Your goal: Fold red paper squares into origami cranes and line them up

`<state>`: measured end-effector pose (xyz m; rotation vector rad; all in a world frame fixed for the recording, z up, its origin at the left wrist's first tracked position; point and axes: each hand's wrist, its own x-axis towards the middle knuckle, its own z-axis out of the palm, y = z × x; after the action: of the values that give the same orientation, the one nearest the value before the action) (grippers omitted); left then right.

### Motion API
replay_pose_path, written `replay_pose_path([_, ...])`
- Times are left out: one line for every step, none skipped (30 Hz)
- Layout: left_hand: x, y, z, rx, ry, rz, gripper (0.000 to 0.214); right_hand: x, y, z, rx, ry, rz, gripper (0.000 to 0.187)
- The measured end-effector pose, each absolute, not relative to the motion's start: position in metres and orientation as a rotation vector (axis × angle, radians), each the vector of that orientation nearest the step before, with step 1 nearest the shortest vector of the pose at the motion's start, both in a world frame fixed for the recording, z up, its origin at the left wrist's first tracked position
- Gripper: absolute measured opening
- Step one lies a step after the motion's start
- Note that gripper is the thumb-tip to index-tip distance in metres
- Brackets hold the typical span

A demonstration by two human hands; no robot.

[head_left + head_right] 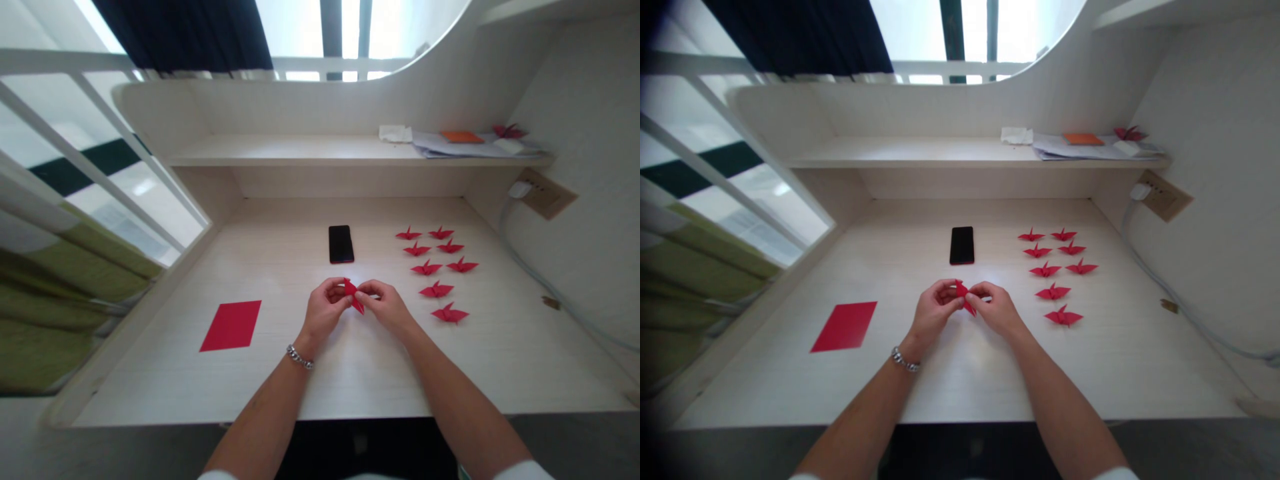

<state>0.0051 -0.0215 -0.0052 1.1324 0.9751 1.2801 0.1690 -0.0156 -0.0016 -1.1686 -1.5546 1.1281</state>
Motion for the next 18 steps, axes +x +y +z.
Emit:
replay_pose_path([0.0057,-0.0220,-0.0047,1.149,0.970,1.263,0.046,0.1694,-0.0153,-0.0017,-1.173,-1.543,1.134,0.025])
replay_pose_path([0.0062,-0.0224,-0.0042,1.161,0.965,1.248,0.047,0.1697,-0.0149,-0.0024,-1.179,-1.522,1.140,0.025])
replay_pose_path([0.0066,-0.0227,-0.0039,1.165,0.962,1.241,0.049,0.1697,-0.0144,-0.0034,-1.180,-1.491,1.151,0.025])
replay_pose_path([0.0067,-0.0228,-0.0038,1.160,0.961,1.244,0.051,0.1695,-0.0138,-0.0047,-1.176,-1.453,1.172,0.026])
replay_pose_path([0.0066,-0.0227,-0.0039,1.148,0.966,1.259,0.054,0.1690,-0.0134,-0.0059,-1.167,-1.406,1.204,0.026])
replay_pose_path([0.0064,-0.0225,-0.0042,1.130,0.973,1.282,0.055,0.1682,-0.0132,-0.0068,-1.153,-1.355,1.246,0.027])
replay_pose_path([0.0060,-0.0221,-0.0045,1.111,0.982,1.306,0.056,0.1673,-0.0132,-0.0073,-1.141,-1.306,1.291,0.029])
replay_pose_path([0.0057,-0.0217,-0.0050,1.096,0.990,1.325,0.055,0.1663,-0.0135,-0.0073,-1.136,-1.262,1.333,0.031])
replay_pose_path([0.0054,-0.0213,-0.0054,1.086,0.992,1.334,0.054,0.1653,-0.0139,-0.0069,-1.138,-1.223,1.367,0.032])
replay_pose_path([0.0053,-0.0210,-0.0058,1.082,0.991,1.336,0.052,0.1644,-0.0145,-0.0063,-1.143,-1.188,1.394,0.034])
replay_pose_path([0.0053,-0.0207,-0.0062,1.081,0.985,1.330,0.051,0.1637,-0.0151,-0.0055,-1.146,-1.156,1.415,0.034])
replay_pose_path([0.0055,-0.0205,-0.0066,1.083,0.979,1.319,0.048,0.1632,-0.0155,-0.0047,-1.147,-1.131,1.433,0.034])
replay_pose_path([0.0056,-0.0203,-0.0070,1.081,0.979,1.312,0.045,0.1629,-0.0159,-0.0040,-1.146,-1.113,1.445,0.034])
replay_pose_path([0.0057,-0.0202,-0.0073,1.076,0.987,1.313,0.042,0.1630,-0.0162,-0.0034,-1.146,-1.108,1.449,0.034])
replay_pose_path([0.0057,-0.0201,-0.0077,1.068,1.002,1.321,0.039,0.1633,-0.0163,-0.0029,-1.148,-1.114,1.437,0.034])
replay_pose_path([0.0055,-0.0200,-0.0080,1.061,1.020,1.334,0.036,0.1639,-0.0163,-0.0023,-1.150,-1.132,1.404,0.033])
replay_pose_path([0.0053,-0.0199,-0.0082,1.059,1.035,1.343,0.034,0.1648,-0.0164,-0.0016,-1.152,-1.162,1.348,0.034])
replay_pose_path([0.0050,-0.0200,-0.0083,1.064,1.043,1.350,0.033,0.1658,-0.0165,-0.0009,-1.151,-1.203,1.277,0.034])
